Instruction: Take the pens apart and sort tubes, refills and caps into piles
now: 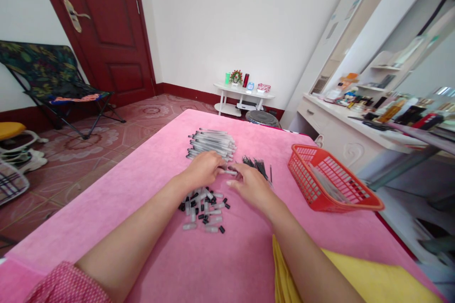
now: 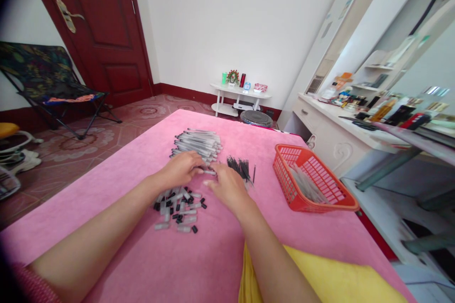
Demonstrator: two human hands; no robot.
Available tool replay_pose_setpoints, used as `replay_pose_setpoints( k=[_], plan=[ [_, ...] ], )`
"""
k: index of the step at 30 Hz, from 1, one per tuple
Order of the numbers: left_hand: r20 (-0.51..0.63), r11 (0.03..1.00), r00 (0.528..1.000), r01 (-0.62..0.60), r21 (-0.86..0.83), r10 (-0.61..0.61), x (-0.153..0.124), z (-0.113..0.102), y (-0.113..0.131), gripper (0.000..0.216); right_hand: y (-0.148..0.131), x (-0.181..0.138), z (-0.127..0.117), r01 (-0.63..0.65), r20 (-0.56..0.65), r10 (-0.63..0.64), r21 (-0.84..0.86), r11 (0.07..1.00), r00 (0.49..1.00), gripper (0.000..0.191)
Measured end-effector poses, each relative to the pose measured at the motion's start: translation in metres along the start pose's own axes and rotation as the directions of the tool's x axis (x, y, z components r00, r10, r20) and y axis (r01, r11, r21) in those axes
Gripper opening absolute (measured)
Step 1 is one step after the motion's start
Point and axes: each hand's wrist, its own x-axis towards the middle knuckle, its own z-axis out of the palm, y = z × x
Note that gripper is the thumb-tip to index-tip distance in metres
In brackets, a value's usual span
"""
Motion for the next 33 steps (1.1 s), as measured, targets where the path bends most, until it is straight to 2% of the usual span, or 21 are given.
replay_pose_setpoints(
  k=[2, 3, 5, 7, 9, 11, 13, 16, 21, 24, 27, 30, 33],
  plan=[
    [-0.023, 1.000, 1.000, 0.006, -0.019, -0.006, 0.002, -0.003, 0.007, 0.017, -0.004, -0.001, 0.001, -0.065, 0.016, 0.065, -0.036, 0.997, 0.998, 0.014],
    [-0.042, 1.000, 0.999, 0.007, -0.022, -0.008, 0.003, -0.004, 0.010, 0.016, -0.004, -0.001, 0.001, -0.109, 0.029, 0.109, -0.001, 0.994, 0.994, 0.014],
    [-0.092, 1.000, 0.996, -0.013, -0.020, 0.011, 0.004, -0.007, 0.012, 0.018, -0.001, 0.002, 0.001, -0.215, 0.093, 0.200, 0.202, 0.955, 0.975, 0.025],
    [-0.132, 0.998, 0.989, -0.063, -0.006, 0.062, 0.004, -0.009, 0.012, 0.022, 0.003, 0.005, 0.001, -0.317, 0.200, 0.251, 0.468, 0.825, 0.947, 0.032],
    [-0.143, 0.994, 0.984, -0.107, 0.016, 0.109, 0.003, -0.010, 0.010, 0.023, 0.005, 0.007, 0.000, -0.369, 0.268, 0.255, 0.632, 0.681, 0.929, 0.038],
    [-0.135, 0.992, 0.983, -0.124, 0.033, 0.127, 0.001, -0.012, 0.008, 0.023, 0.006, 0.007, -0.001, -0.331, 0.244, 0.223, 0.677, 0.657, 0.944, 0.040],
    [-0.121, 0.992, 0.985, -0.121, 0.038, 0.124, 0.000, -0.013, 0.007, 0.024, 0.005, 0.007, -0.002, -0.248, 0.173, 0.179, 0.629, 0.737, 0.969, 0.037],
    [-0.101, 0.995, 0.990, -0.093, 0.022, 0.095, -0.001, -0.013, 0.007, 0.025, 0.006, 0.008, -0.002, -0.110, 0.070, 0.088, 0.468, 0.877, 0.994, 0.031],
    [-0.071, 0.995, 0.996, 0.040, -0.095, -0.047, -0.001, -0.012, 0.006, 0.024, 0.005, 0.006, -0.004, 0.042, -0.013, -0.040, 0.193, 0.980, 0.999, 0.027],
    [-0.018, 0.964, 0.990, 0.129, -0.233, -0.137, -0.001, -0.010, 0.003, 0.026, -0.001, 0.004, -0.007, 0.072, -0.057, -0.071, 0.016, 0.997, 0.996, 0.020],
    [0.062, 0.878, 0.983, 0.181, -0.442, -0.171, 0.000, -0.009, 0.000, 0.035, -0.006, 0.001, -0.009, 0.103, -0.088, -0.112, -0.108, 0.989, 0.990, 0.018],
    [0.171, 0.746, 0.978, 0.204, -0.634, -0.122, 0.000, -0.009, -0.005, 0.046, -0.010, -0.002, -0.010, 0.197, -0.090, -0.217, -0.189, 0.962, 0.972, 0.022],
    [0.249, 0.646, 0.967, 0.228, -0.729, -0.059, 0.000, -0.009, -0.010, 0.049, -0.013, -0.004, -0.012, 0.256, -0.093, -0.285, -0.238, 0.937, 0.954, 0.025]
  ],
)
